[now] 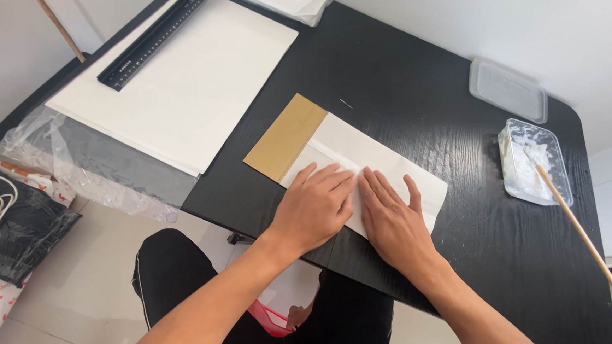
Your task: Applying glue to a paper template and folding it to assemble the bottom of a paper bag.
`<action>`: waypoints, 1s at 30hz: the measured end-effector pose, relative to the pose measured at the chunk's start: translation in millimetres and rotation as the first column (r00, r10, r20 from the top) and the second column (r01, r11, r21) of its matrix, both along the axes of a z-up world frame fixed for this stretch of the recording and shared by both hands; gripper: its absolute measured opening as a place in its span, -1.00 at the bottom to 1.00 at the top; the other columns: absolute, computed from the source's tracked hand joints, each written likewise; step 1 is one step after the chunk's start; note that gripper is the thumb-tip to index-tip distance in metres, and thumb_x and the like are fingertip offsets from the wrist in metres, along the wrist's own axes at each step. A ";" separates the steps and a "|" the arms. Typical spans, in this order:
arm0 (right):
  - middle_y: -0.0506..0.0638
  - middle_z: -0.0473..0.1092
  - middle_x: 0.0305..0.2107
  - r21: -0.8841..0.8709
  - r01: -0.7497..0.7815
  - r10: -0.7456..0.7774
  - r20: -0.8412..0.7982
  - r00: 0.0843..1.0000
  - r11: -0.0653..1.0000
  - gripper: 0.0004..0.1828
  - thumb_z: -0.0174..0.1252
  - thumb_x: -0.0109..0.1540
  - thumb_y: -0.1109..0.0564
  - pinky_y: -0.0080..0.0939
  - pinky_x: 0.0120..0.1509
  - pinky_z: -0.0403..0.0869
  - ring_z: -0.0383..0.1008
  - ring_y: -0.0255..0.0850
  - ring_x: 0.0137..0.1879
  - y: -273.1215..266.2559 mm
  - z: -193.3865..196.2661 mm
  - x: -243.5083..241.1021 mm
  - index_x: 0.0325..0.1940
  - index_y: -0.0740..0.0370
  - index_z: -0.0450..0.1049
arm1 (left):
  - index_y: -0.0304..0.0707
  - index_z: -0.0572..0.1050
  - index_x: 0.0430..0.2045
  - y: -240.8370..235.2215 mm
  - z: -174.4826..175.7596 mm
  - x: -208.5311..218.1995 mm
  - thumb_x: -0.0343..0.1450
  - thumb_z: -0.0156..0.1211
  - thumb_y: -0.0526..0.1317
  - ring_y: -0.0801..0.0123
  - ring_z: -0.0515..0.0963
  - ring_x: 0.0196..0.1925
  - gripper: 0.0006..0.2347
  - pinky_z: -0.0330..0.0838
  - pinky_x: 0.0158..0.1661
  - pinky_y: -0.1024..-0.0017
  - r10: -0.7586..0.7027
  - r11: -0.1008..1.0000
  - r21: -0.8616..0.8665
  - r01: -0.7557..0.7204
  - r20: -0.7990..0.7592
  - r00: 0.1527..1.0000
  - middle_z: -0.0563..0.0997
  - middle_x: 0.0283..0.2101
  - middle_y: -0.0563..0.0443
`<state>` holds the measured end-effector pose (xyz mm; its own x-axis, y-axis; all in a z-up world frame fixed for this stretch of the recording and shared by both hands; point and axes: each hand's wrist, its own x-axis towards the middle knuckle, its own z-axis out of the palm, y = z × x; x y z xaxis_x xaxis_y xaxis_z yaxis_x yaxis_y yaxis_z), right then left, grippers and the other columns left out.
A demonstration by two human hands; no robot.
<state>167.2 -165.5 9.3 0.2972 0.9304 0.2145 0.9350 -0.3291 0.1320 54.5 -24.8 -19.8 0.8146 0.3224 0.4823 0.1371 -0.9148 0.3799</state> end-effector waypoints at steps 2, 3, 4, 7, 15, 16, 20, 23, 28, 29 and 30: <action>0.01 0.33 0.35 -0.003 0.008 -0.008 0.000 1.000 1.000 -0.50 -0.06 0.39 0.08 0.13 0.58 -0.10 0.28 -0.19 0.48 0.0 -2.6 -0.5 0.43 0.10 0.36 | -0.10 0.48 0.16 1.3 5.0 4.6 0.54 -0.22 -0.04 0.13 0.43 0.34 -0.61 0.16 0.33 -0.11 -0.039 0.999 0.006 0.040 -0.130 0.991 0.57 0.19 0.02; -0.02 0.32 0.36 -0.001 0.016 -0.016 0.003 1.000 1.000 -0.49 -0.07 0.39 0.06 0.11 0.60 -0.12 0.25 -0.22 0.49 0.5 -3.4 0.1 0.46 0.07 0.34 | -0.15 0.37 0.30 2.5 8.0 7.5 0.56 -0.32 0.02 0.04 0.31 0.45 -0.52 0.03 0.37 -0.21 -0.076 0.997 0.012 0.082 -0.257 0.964 0.47 0.33 -0.03; -0.02 0.32 0.36 -0.003 0.014 -0.014 0.003 1.000 1.000 -0.49 -0.07 0.39 0.06 0.11 0.60 -0.12 0.25 -0.22 0.49 0.4 -3.2 -0.2 0.46 0.07 0.34 | -0.15 0.37 0.30 6.1 12.0 6.0 0.56 -0.32 0.02 0.04 0.31 0.45 -0.52 0.03 0.37 -0.21 -0.075 0.997 0.011 0.080 -0.256 0.964 0.47 0.33 -0.03; -0.04 0.29 0.39 -0.027 0.037 -0.037 -0.010 0.999 0.999 -0.51 -0.08 0.40 0.06 0.11 0.61 -0.17 0.22 -0.24 0.51 1.0 -1.2 1.2 0.44 0.07 0.35 | -0.35 0.40 0.26 16.1 22.8 4.8 0.53 -0.28 0.15 -0.17 0.26 0.46 -0.41 -0.10 0.36 -0.34 0.087 0.996 0.032 -0.081 -0.313 0.946 0.44 0.35 -0.21; 0.00 0.19 0.44 -0.078 0.058 -0.068 -0.137 0.988 0.995 -0.45 -0.14 0.43 -0.06 0.15 0.63 -0.20 0.13 -0.18 0.55 -3.0 2.7 -3.0 0.49 0.11 0.27 | -0.15 0.34 0.34 10.6 3.2 16.3 0.55 -0.24 0.10 -0.20 0.14 0.51 -0.48 -0.07 0.37 -0.30 0.026 1.000 0.014 -0.023 -0.325 0.945 0.31 0.43 -0.22; 0.00 0.19 0.44 -0.082 0.065 -0.076 -0.140 0.987 0.995 -0.45 -0.14 0.43 -0.06 0.15 0.63 -0.20 0.13 -0.18 0.55 -6.1 5.8 -4.2 0.49 0.11 0.27 | -0.15 0.34 0.34 10.8 3.9 15.4 0.55 -0.24 0.10 -0.20 0.14 0.51 -0.48 -0.07 0.37 -0.30 0.019 1.000 0.010 -0.016 -0.328 0.944 0.31 0.43 -0.22; 0.06 0.14 0.46 -0.126 0.117 -0.146 -0.248 0.958 0.985 -0.35 -0.10 0.40 -0.20 0.15 0.64 -0.16 0.08 -0.13 0.58 -17.3 15.3 -8.4 0.50 0.15 0.23 | -0.05 0.37 0.33 13.4 8.3 12.4 0.55 -0.25 0.14 -0.15 0.18 0.51 -0.49 -0.05 0.38 -0.25 0.026 1.000 0.008 -0.025 -0.334 0.942 0.33 0.43 -0.19; 0.14 0.07 0.48 -0.045 0.071 -0.080 -0.255 0.964 0.996 -0.28 -0.11 0.40 -0.22 0.14 0.64 -0.16 0.01 -0.08 0.59 -35.0 1.9 -3.8 0.53 0.24 0.11 | 0.03 0.36 0.32 17.7 -7.1 16.9 0.54 -0.22 0.16 -0.05 0.15 0.51 -0.51 -0.05 0.38 -0.13 0.060 0.997 0.055 -0.047 -0.279 0.958 0.31 0.43 -0.10; 0.16 0.00 0.50 0.016 0.090 -0.082 -0.266 0.960 0.996 -0.19 -0.10 0.38 -0.25 0.14 0.62 -0.17 -0.04 -0.05 0.60 -65.9 -9.7 -2.1 0.57 0.25 -0.01 | 0.08 0.37 0.30 23.1 -19.4 15.1 0.53 -0.16 0.16 0.03 0.15 0.51 -0.53 -0.04 0.39 -0.04 0.081 0.993 0.102 -0.062 -0.192 0.978 0.32 0.42 -0.02; 0.12 0.00 0.51 -0.003 0.123 -0.118 -0.294 0.948 0.992 -0.19 -0.10 0.36 -0.26 0.14 0.62 -0.20 -0.06 -0.08 0.61 -72.6 -9.5 -1.8 0.58 0.22 -0.01 | 0.08 0.36 0.30 24.2 -18.9 14.2 0.53 -0.17 0.16 0.03 0.15 0.51 -0.53 -0.03 0.39 -0.04 0.073 0.992 0.111 -0.052 -0.200 0.977 0.30 0.43 -0.02; 0.08 -0.01 0.51 -0.023 0.157 -0.156 -0.320 0.934 0.987 -0.18 -0.09 0.35 -0.27 0.13 0.62 -0.22 -0.08 -0.11 0.61 -79.5 -9.1 -1.3 0.58 0.20 -0.02 | 0.08 0.35 0.31 25.2 -18.2 13.8 0.54 -0.18 0.15 0.02 0.15 0.51 -0.53 -0.02 0.38 -0.05 0.065 0.992 0.120 -0.040 -0.208 0.976 0.29 0.44 -0.03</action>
<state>165.9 -244.9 0.2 0.4923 0.8661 0.0867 0.8642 -0.4745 -0.1671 68.2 0.4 -38.1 0.8855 0.3198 0.3372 0.2519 -0.9400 0.2300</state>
